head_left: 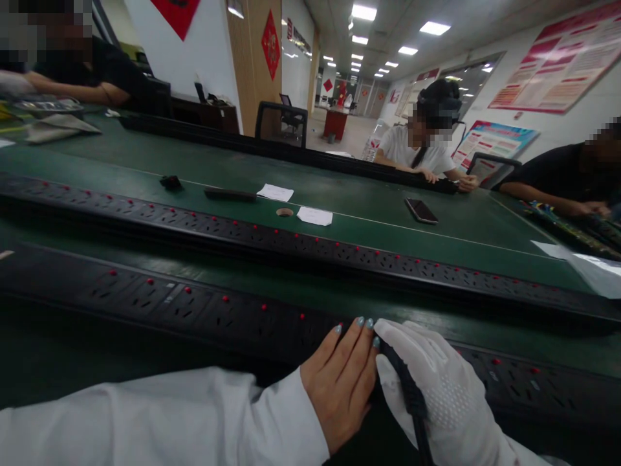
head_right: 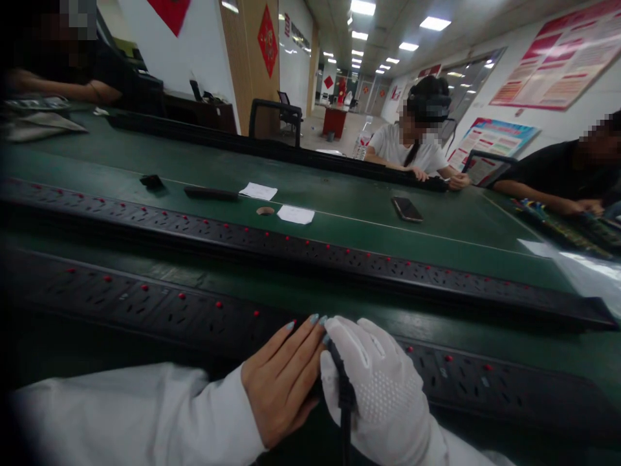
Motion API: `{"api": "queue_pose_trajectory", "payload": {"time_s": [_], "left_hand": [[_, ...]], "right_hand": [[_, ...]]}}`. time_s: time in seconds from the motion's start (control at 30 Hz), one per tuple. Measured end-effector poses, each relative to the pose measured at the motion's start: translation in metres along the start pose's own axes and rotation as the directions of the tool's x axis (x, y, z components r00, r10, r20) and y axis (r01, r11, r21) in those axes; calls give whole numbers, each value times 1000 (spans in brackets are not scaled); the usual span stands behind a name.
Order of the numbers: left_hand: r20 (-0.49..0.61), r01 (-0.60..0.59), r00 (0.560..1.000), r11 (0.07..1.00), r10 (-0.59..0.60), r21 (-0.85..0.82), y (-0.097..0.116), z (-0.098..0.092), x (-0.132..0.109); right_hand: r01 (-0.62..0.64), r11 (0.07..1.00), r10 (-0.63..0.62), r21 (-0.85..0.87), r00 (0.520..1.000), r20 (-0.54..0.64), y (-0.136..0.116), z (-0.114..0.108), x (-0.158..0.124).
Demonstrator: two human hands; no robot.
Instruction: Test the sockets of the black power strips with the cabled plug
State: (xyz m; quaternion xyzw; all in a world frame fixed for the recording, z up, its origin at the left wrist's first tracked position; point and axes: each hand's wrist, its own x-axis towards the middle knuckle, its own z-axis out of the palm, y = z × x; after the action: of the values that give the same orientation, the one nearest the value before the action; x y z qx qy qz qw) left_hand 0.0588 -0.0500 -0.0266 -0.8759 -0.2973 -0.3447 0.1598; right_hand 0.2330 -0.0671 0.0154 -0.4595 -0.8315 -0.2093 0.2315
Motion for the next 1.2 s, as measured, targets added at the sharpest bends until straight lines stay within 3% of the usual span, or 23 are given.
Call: {"api": "queue_pose_trajectory", "payload": {"time_s": [0.17, 0.73, 1.2], "left_hand": [[87, -33, 996, 999, 30, 33, -2, -2, -1], [12, -88, 996, 996, 88, -24, -7, -8, 7], [22, -95, 995, 995, 95, -23, -8, -8, 7]], "right_hand": [[-19, 999, 19, 33, 1000, 3, 0, 0, 2], [-75, 995, 75, 59, 997, 4, -8, -5, 7], [-70, 997, 70, 40, 998, -2, -9, -7, 9]]}}
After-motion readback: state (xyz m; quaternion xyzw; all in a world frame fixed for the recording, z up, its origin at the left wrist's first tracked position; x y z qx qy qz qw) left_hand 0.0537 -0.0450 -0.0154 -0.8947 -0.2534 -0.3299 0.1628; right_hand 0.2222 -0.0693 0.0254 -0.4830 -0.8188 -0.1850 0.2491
